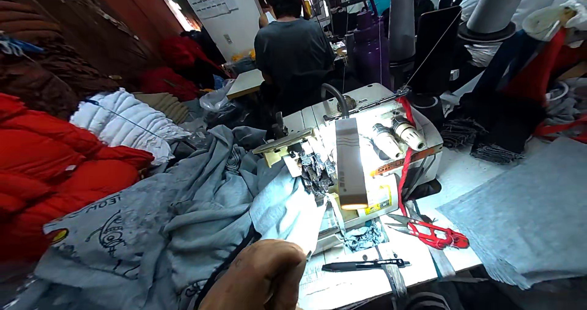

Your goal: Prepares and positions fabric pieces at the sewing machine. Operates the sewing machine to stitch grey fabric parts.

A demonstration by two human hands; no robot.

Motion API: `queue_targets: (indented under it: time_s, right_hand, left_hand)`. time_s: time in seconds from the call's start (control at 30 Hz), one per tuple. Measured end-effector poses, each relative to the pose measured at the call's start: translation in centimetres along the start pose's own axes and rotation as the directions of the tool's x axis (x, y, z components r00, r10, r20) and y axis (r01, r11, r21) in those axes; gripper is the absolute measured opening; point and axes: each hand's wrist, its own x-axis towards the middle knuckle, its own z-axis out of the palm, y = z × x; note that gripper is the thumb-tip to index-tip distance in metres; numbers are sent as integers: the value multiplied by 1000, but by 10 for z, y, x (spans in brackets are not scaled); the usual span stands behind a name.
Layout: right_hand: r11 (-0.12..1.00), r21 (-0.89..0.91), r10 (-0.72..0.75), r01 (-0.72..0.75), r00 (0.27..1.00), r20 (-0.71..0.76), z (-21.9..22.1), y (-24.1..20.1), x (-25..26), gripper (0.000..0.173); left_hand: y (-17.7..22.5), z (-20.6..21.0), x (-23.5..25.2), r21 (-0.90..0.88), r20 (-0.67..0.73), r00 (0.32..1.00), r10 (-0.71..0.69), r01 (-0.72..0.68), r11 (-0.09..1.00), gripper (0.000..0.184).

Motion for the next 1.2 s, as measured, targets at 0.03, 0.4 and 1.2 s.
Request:
queue_targets:
  time_s: [0.03,0.4,1.2]
  right_hand:
    - [996,4,-86,87,987,-134,18,5,18,37]
    - [939,-305,-194,157,976,-94,-62,38,-14,9]
    - [862,-439,-299,251,953,-41,-94,18,-21,14]
  left_hand:
    - [3,-1,3,31,14,1000,8,-8,999,19]
    - [-19,6,-34,-34,100,992,-81,85,996,19]
    - [-39,13,-27,262,293,938,187,-267,927,17]
